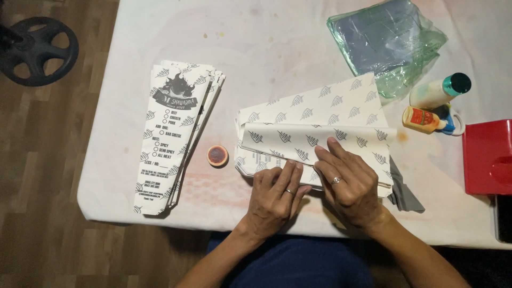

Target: Folding printed paper wrappers and securing them with tape at a manual assembly station.

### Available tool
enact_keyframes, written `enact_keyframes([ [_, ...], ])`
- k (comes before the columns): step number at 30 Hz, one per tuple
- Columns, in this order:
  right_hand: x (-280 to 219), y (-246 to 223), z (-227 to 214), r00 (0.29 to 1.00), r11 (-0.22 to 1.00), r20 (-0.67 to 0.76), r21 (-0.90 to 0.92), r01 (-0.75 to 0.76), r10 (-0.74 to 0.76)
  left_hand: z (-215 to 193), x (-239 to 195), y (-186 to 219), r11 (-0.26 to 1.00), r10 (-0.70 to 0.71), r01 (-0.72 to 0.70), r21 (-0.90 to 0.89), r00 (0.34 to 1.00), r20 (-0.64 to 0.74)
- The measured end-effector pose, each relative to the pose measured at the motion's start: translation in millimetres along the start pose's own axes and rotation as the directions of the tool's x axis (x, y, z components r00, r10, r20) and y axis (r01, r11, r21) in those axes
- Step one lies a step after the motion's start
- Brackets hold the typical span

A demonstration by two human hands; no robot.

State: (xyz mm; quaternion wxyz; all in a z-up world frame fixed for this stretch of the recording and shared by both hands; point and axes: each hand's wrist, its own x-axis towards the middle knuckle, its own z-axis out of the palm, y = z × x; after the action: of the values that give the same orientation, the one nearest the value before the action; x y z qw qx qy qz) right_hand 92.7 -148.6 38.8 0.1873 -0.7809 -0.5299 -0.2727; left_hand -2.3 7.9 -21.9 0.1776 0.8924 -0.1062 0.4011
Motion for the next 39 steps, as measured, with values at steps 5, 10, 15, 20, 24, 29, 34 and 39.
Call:
enact_keyframes([
  [5,2.5,-3.5,1.5,0.998,0.998,-0.025,0.007,-0.061,0.061,-17.8,19.9,-29.4,0.978,0.02,-0.028,-0.208,0.999,-0.04],
  [10,-0.7,-2.2,4.3,0.992,0.993,-0.053,0.023,-0.112,0.113,-28.1,34.7,-66.7,0.992,0.117,-0.117,-0.04,0.993,0.002],
  [15,-3.2,1.0,0.2,0.991,0.985,-0.014,0.112,-0.134,0.136,-36.9,40.1,-76.9,0.985,0.156,-0.137,-0.109,0.969,0.193],
  [20,-11.5,8.5,-17.3,0.986,0.972,0.026,0.167,-0.164,0.162,-42.3,49.0,-77.5,0.983,0.143,-0.109,-0.145,0.956,0.255],
  [24,-21.0,14.9,-32.9,0.981,0.968,0.042,0.16,-0.191,0.187,-36.9,47.4,-82.0,0.976,0.187,-0.152,-0.156,0.952,0.243],
  [29,-35.6,18.4,-36.4,0.983,0.983,0.044,0.043,-0.179,0.177,-38.8,46.6,-83.4,0.976,0.173,-0.134,-0.171,0.956,0.238],
  [34,-38.7,20.1,-32.8,0.998,0.996,0.009,-0.062,-0.068,0.069,-43.0,52.5,-81.9,0.976,0.172,-0.133,-0.173,0.956,0.237],
  [39,-33.3,22.3,-34.8,0.998,0.996,0.037,-0.077,0.055,-0.052,-35.3,50.7,-81.3,0.969,0.248,-0.232,-0.088,0.932,0.266],
])
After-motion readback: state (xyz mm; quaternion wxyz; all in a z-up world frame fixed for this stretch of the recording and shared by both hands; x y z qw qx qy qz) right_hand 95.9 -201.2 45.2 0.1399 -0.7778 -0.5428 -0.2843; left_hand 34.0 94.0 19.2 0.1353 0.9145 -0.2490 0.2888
